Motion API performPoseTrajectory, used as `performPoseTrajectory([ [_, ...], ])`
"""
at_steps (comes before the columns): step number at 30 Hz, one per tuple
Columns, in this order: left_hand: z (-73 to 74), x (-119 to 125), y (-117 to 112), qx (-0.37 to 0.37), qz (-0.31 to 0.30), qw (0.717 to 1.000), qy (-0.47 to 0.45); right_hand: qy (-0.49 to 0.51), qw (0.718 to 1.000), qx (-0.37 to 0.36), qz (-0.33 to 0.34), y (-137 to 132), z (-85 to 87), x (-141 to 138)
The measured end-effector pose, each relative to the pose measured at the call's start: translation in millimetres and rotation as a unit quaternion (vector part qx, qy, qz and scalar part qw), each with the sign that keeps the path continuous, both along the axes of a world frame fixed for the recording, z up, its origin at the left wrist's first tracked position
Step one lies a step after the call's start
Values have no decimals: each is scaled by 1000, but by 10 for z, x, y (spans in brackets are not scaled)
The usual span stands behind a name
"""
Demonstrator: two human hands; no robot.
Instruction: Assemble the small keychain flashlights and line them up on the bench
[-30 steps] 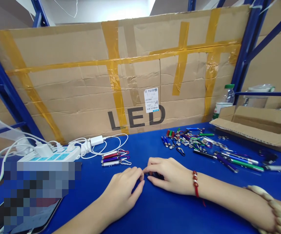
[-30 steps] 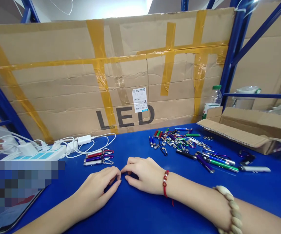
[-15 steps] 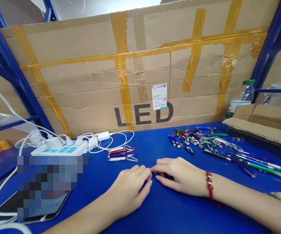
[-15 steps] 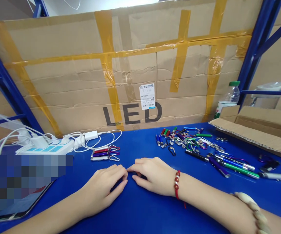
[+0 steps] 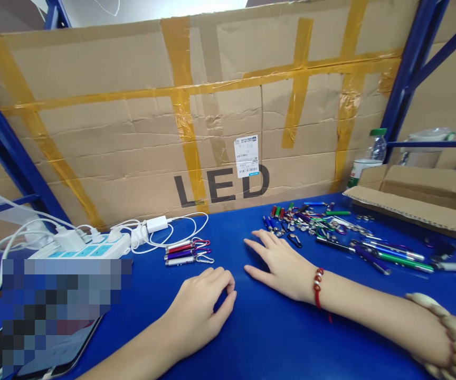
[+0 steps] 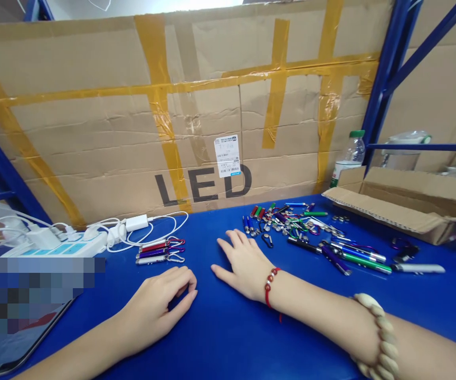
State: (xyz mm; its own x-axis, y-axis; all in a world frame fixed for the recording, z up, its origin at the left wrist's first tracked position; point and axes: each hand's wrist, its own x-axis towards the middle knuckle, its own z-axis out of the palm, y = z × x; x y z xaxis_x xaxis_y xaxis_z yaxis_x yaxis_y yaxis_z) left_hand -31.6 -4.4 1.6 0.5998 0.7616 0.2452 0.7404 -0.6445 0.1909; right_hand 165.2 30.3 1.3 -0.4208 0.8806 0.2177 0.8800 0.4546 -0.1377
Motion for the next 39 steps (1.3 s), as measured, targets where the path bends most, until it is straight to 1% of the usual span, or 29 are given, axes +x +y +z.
performPoseTrajectory([
  [2, 9, 7, -4, -6, -1, 1000, 1, -30, 996, -26, -86, 50, -13, 26],
  [4, 19, 12, -11, -12, 0, 1000, 2, -57, 987, -34, -144, 90, -18, 45],
  [6, 30, 17, -18, -14, 2, 1000, 1, -80, 980, -28, -180, 118, -20, 58],
  [8, 41, 22, -23, -13, 5, 1000, -1, -101, 975, -15, -199, 134, -25, 67],
  [10, 51, 26, -27, -14, 4, 1000, -2, -120, 973, 6, -199, 141, -29, 77],
  [13, 60, 29, -28, -11, 4, 1000, -3, -148, 972, 39, -176, 135, -22, 90],
  [15, 61, 28, -27, -11, 5, 1000, -3, -161, 972, 47, -165, 121, -6, 90],
  [23, 45, 19, -30, -13, 3, 1000, 1, -173, 972, 26, -160, 57, 43, 50],
  [26, 43, 19, -31, -15, 2, 1000, -1, -163, 974, 26, -156, 64, 27, 59],
  [29, 36, 17, -17, -15, 0, 1000, 3, -147, 975, 20, -168, 101, 1, 83],
  [35, 11, 8, 2, -15, -5, 1000, 7, -131, 975, -22, -179, 169, -39, 116],
  [39, 14, 9, 2, -15, -6, 1000, 9, -133, 976, -16, -169, 182, -54, 118],
])
